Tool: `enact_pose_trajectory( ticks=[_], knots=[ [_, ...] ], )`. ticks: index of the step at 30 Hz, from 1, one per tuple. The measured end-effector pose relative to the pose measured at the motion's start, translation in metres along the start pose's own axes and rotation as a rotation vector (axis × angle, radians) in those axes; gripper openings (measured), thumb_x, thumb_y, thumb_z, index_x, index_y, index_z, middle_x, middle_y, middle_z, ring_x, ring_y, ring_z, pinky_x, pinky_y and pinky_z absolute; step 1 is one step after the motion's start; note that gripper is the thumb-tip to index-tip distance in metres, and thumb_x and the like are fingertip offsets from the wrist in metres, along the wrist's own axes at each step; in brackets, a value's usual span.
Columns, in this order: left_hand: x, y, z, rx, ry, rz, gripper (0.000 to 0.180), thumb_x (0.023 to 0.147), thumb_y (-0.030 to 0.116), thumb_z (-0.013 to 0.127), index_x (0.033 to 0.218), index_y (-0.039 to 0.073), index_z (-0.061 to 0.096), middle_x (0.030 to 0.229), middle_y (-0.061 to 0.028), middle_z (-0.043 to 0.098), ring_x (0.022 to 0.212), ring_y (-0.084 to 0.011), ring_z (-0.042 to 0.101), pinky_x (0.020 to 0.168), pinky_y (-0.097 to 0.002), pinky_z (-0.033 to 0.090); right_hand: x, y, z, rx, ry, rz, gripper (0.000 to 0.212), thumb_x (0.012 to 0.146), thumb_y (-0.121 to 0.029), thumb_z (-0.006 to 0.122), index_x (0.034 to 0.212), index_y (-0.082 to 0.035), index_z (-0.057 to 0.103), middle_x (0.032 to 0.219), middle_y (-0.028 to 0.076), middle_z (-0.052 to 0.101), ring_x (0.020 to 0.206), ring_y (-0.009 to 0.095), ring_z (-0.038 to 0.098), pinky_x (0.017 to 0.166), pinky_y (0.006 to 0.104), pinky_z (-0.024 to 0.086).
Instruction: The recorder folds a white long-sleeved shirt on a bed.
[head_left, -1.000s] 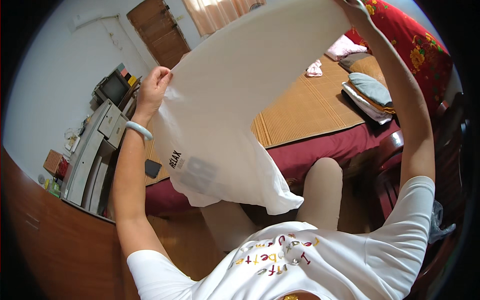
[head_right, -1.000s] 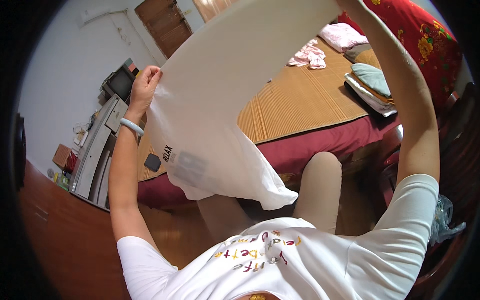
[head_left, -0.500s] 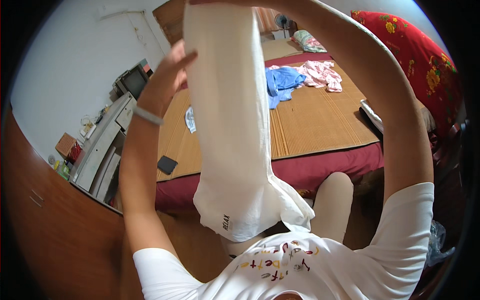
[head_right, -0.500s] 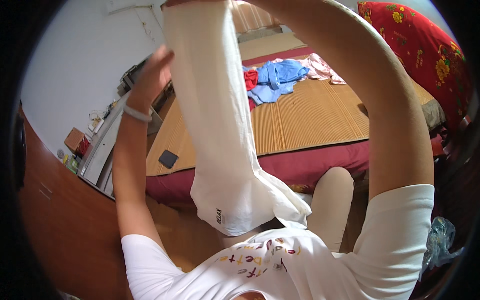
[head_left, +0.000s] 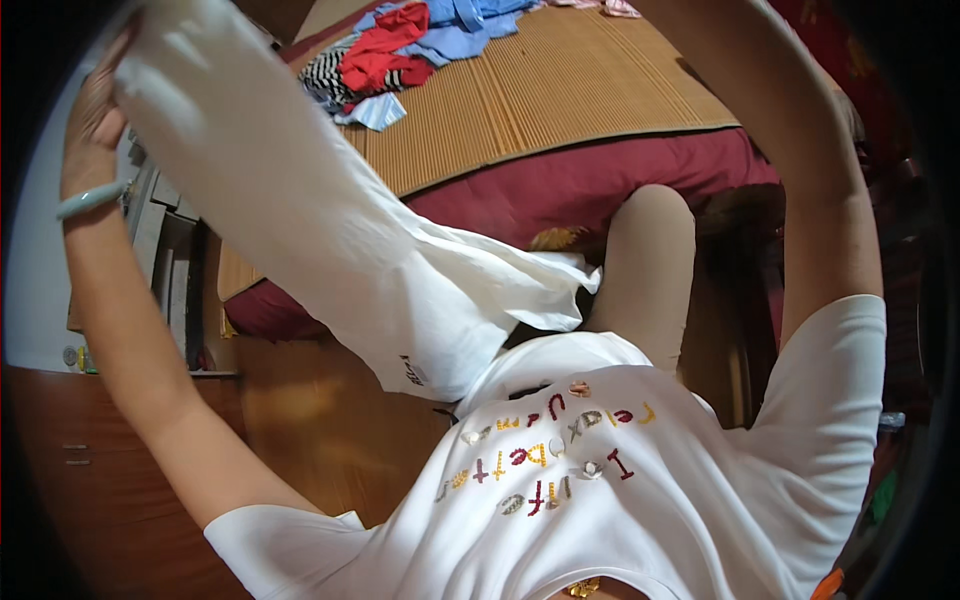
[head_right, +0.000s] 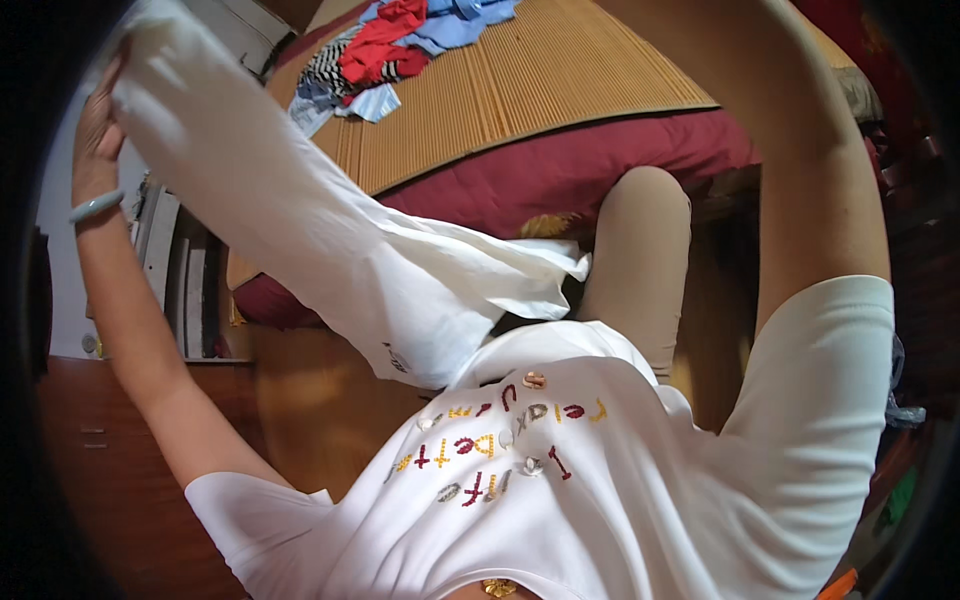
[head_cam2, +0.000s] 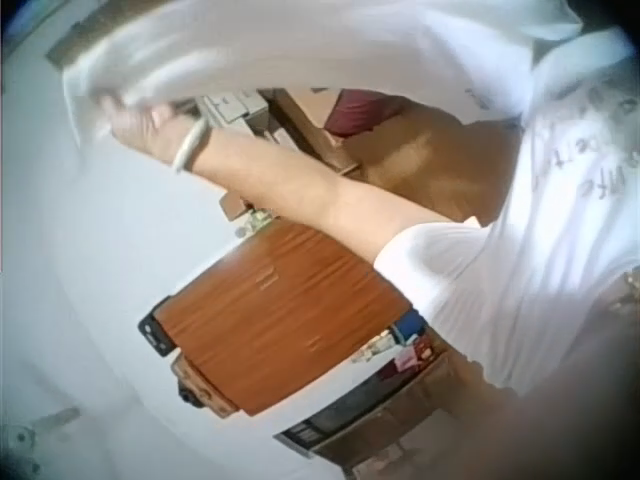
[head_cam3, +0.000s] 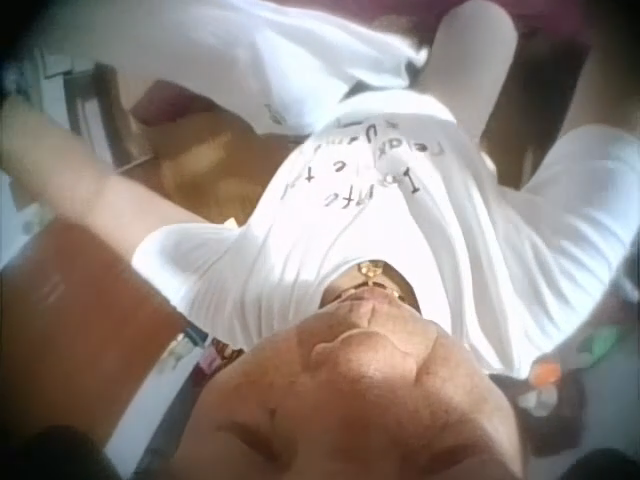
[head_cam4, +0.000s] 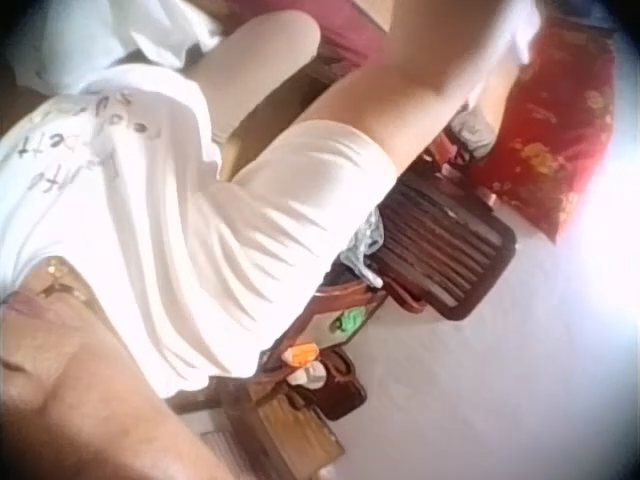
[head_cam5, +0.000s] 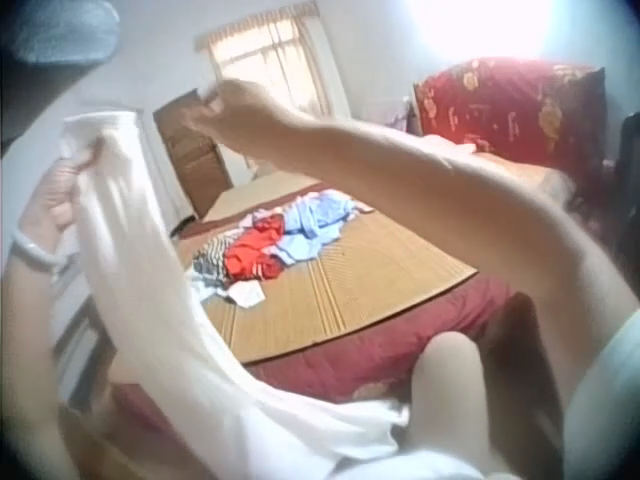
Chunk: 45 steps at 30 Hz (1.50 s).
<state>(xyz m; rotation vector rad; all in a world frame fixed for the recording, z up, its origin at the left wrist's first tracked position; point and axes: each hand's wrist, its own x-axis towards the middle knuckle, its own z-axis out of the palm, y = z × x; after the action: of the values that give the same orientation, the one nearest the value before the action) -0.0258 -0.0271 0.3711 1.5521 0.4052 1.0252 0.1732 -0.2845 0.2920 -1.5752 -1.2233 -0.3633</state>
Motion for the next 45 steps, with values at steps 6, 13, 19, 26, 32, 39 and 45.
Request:
enact_pose_trajectory(
  ticks=[6,13,19,26,32,39,45],
  knots=[
    [0.055,-0.018,-0.102,0.171,0.176,0.19,0.038,0.097,0.015,0.072,0.13,0.0,0.065,0.136,-0.0149,0.065,0.126,-0.0248,0.062,0.111,-0.0376,0.052,-0.233,0.149,0.027,0.128,-1.006,0.13,0.027,0.098,-0.031,0.063,0.095,-0.004,0.068,0.079,0.009,0.066,0.072,0.023,0.064,0.07,0.0375,0.052],
    [0.077,-0.01,-0.177,0.208,0.297,0.102,0.04,0.101,0.018,0.066,0.137,0.0,0.06,0.139,-0.0164,0.062,0.13,-0.0309,0.058,0.113,-0.0493,0.047,-0.4,0.163,0.099,0.085,-1.033,0.51,0.047,0.096,-0.044,0.067,0.119,-0.004,0.071,0.105,0.016,0.075,0.094,0.027,0.071,0.085,0.0377,0.055],
    [0.054,-0.011,-0.189,0.209,0.43,0.086,0.04,0.103,0.019,0.062,0.136,-0.004,0.057,0.139,-0.0203,0.061,0.129,-0.0335,0.059,0.112,-0.0527,0.048,-0.399,0.185,0.172,0.736,-0.298,1.081,0.029,0.1,-0.021,0.063,0.119,0.0,0.068,0.106,0.008,0.073,0.096,0.017,0.069,0.085,0.0329,0.054],
    [0.039,0.005,-0.267,0.053,0.469,0.104,0.045,0.105,0.024,0.06,0.141,-0.001,0.055,0.145,-0.0172,0.057,0.137,-0.0346,0.051,0.117,-0.0564,0.04,-0.323,0.228,0.086,1.014,0.078,1.044,0.016,0.098,-0.012,0.061,0.109,-0.002,0.066,0.096,0.005,0.071,0.084,0.014,0.068,0.075,0.0284,0.053],
    [-0.011,-0.03,-0.317,0.046,0.519,0.172,0.044,0.104,0.026,0.061,0.138,-0.001,0.058,0.144,-0.0167,0.059,0.133,-0.0336,0.055,0.114,-0.0565,0.042,-0.328,0.22,0.029,1.004,0.151,1.214,0.02,0.101,-0.014,0.058,0.115,-0.002,0.065,0.102,0.007,0.072,0.088,0.014,0.069,0.081,0.029,0.054],
    [-0.039,-0.071,-0.299,0.032,0.643,0.106,0.042,0.106,0.026,0.056,0.14,0.001,0.058,0.144,-0.0158,0.059,0.134,-0.0338,0.054,0.115,-0.0561,0.041,-0.325,0.218,0.055,1.38,0.094,1.018,0.044,0.101,-0.026,0.065,0.136,-0.006,0.049,0.121,0.006,0.066,0.104,0.016,0.066,0.095,0.039,0.053],
    [-0.069,-0.064,-0.282,0.083,0.569,0.141,0.041,0.108,0.025,0.051,0.141,0.0,0.056,0.144,-0.0166,0.059,0.134,-0.0337,0.054,0.115,-0.0557,0.041,-0.387,0.173,0.132,0.92,-0.483,1.297,0.037,0.101,-0.012,0.064,0.137,-0.009,0.053,0.114,0.005,0.067,0.104,0.015,0.065,0.091,0.0315,0.053]
  ],
)
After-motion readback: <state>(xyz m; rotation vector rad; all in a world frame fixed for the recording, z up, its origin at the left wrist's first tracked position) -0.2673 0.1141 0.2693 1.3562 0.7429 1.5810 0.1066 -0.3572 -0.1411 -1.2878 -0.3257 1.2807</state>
